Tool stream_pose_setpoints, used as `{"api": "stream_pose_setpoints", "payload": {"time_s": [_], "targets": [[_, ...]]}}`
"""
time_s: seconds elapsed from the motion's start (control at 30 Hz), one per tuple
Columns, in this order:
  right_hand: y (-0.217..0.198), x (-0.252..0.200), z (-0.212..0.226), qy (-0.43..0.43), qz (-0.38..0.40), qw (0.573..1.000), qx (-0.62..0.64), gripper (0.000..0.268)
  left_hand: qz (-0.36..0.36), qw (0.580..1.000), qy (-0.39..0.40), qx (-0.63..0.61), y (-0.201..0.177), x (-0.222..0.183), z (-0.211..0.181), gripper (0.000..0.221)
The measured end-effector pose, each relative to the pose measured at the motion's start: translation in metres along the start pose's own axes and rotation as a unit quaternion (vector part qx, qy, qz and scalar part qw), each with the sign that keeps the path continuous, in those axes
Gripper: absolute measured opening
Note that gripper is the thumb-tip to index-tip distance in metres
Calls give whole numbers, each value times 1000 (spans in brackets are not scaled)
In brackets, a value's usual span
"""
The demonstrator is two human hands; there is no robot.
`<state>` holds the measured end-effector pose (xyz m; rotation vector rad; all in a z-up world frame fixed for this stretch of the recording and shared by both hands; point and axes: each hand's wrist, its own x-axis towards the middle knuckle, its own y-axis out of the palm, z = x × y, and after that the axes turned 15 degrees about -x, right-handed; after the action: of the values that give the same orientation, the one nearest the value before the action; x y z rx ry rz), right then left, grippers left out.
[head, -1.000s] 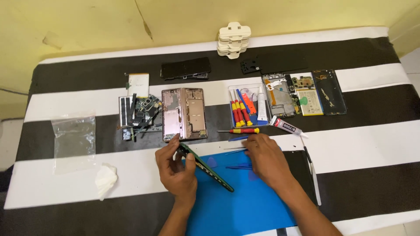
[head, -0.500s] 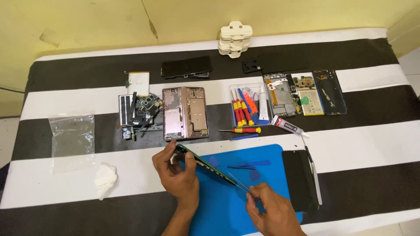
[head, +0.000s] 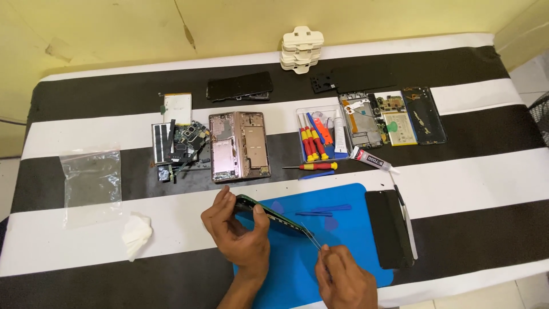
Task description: A person uses a plastic prying tool to carefully remove the back cover of a smartphone on a repair workbench.
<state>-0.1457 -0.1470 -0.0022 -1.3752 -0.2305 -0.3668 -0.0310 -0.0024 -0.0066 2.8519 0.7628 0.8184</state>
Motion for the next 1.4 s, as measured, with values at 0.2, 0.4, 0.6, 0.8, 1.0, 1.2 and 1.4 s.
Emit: {"api": "stream_pose_setpoints", "payload": {"time_s": [0.2,0.4,0.6,0.8,1.0,1.2,1.4], "targets": [[-21,14,-23,-59,118,990,40,22,27,1000,7,-2,0,2,-7,38],[-14,6,-18,-33,80,994,66,8,-8,999,-31,0,1,4,3,37],[-4,-6,-7,14,13,1000,-25,11,-4,999,-24,28,4,5,2,36],[-6,3,-18,-10,89,994,-68,14,20,999,2,31,8,2,-5,40],[-4,14,-51,114,317,934,116,23,12,1000,-21,17,2,4,-2,38],[-10,4,-55,31,308,949,50,25,9,996,-93,5,-3,9,6,34],[-21,54,-31,200,760,618,-8,35,28,991,-129,-29,4,3,7,30]]}}
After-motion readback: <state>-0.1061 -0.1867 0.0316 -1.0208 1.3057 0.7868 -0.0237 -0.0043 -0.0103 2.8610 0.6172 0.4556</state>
